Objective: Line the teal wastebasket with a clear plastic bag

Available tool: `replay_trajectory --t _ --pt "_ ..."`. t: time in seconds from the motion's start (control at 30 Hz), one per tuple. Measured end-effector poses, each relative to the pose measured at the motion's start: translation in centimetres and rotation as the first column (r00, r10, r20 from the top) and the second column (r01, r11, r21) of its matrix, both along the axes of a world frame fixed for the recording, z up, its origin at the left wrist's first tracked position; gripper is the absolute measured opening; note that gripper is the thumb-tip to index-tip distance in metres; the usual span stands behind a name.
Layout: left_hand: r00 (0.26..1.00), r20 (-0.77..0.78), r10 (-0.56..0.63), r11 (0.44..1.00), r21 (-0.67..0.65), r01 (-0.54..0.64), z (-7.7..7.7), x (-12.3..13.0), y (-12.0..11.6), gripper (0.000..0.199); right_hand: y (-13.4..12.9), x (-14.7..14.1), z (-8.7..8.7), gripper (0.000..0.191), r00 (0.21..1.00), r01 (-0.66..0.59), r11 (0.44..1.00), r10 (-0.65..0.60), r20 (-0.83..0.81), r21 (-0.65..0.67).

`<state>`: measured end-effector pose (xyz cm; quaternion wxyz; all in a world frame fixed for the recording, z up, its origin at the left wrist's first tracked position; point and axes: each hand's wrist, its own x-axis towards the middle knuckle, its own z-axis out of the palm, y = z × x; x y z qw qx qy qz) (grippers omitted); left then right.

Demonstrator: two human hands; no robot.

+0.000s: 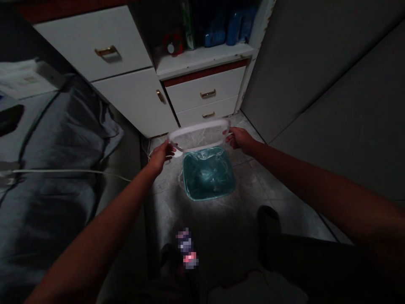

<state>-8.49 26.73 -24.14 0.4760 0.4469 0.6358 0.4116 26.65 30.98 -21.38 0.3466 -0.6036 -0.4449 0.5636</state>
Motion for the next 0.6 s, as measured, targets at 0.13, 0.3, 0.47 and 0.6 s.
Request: replay_trajectory --t 0.13,0.3,0.47,0.6 --pt "0.919 -0.324 -0.223 0.960 0.090 0.265 -1.6 -0.4 -6.0 0.075 -4.1 1.7 -2.3 0.023 0.950 -0.179 0.984 0.171 0.261 0.006" --pt "0.635 -0.625 -0.454 0.784 0.058 0.618 -4.3 -1.2 -11.0 0.081 -7.2 3.1 -4.3 0.021 0.597 -0.483 0.875 0.360 0.717 -0.038" --pt "0.609 -0.630 -0.482 0.780 0.007 0.625 -5.1 -1.6 -11.1 0.088 -8.4 -1.2 -3.7 0.028 0.326 -0.711 0.702 0.269 0.906 0.047" --pt "0.669 -0.517 -0.534 0.796 -0.039 0.605 -5.5 -1.6 -10.9 0.093 -7.4 -7.8 -8.5 0.038 0.069 -0.893 0.414 0.508 0.858 -0.174"
